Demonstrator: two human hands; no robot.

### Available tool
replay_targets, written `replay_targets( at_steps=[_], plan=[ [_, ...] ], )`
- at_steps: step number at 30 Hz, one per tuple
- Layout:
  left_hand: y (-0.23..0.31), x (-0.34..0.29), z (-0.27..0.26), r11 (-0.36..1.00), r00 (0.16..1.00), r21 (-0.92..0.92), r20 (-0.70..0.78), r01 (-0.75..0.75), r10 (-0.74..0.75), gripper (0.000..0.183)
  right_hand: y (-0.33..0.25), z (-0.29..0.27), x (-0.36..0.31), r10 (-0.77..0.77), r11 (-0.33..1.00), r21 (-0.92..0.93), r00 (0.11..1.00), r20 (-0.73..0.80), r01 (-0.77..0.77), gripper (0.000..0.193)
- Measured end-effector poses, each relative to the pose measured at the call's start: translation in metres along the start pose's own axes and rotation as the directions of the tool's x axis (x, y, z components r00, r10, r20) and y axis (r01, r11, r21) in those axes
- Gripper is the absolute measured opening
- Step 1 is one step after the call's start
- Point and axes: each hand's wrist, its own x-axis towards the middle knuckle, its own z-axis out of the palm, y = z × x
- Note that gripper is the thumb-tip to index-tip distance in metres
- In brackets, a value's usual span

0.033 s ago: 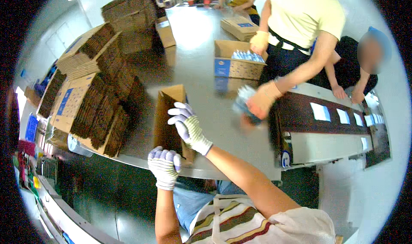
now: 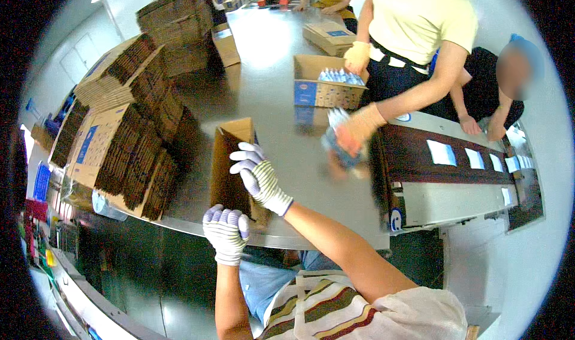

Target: The person picks up a cardboard box from a stack, opens it, and places several small blue and white packets inside by hand before moving the filled box aside.

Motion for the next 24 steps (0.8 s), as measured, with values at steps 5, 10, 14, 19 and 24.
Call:
replay_targets(
  at_steps=[5, 10, 14, 19, 24],
  plan=[
    [0.001, 0.003, 0.000, 1.000, 1.000, 0.002, 0.006, -0.011, 0.011, 0.011, 0.000, -0.005, -0.001, 0.029, 0.999, 0.035, 0.999, 0.027, -0.030, 0.032],
    [0.002, 0.001, 0.000, 0.999, 0.999, 0.042, -0.033, -0.013, 0.014, 0.010, -0.003, -0.003, 0.000, 0.025, 0.998, 0.056, 1.000, -0.009, -0.024, 0.020],
    [0.002, 0.007, -0.001, 0.999, 0.999, 0.037, -0.031, -0.019, 0.020, 0.013, -0.003, -0.003, 0.001, 0.030, 0.999, 0.041, 0.999, -0.021, -0.029, 0.020],
    [0.002, 0.005, 0.001, 0.996, 0.998, 0.081, -0.058, -0.029, 0.033, 0.010, -0.001, -0.002, -0.001, 0.015, 1.000, 0.014, 1.000, -0.006, -0.015, 0.018],
    [0.004, 0.005, 0.003, 0.997, 0.999, 0.071, -0.043, -0.015, 0.019, 0.009, 0.005, -0.003, -0.004, 0.041, 0.999, 0.012, 0.999, 0.012, -0.041, 0.029]
  ],
)
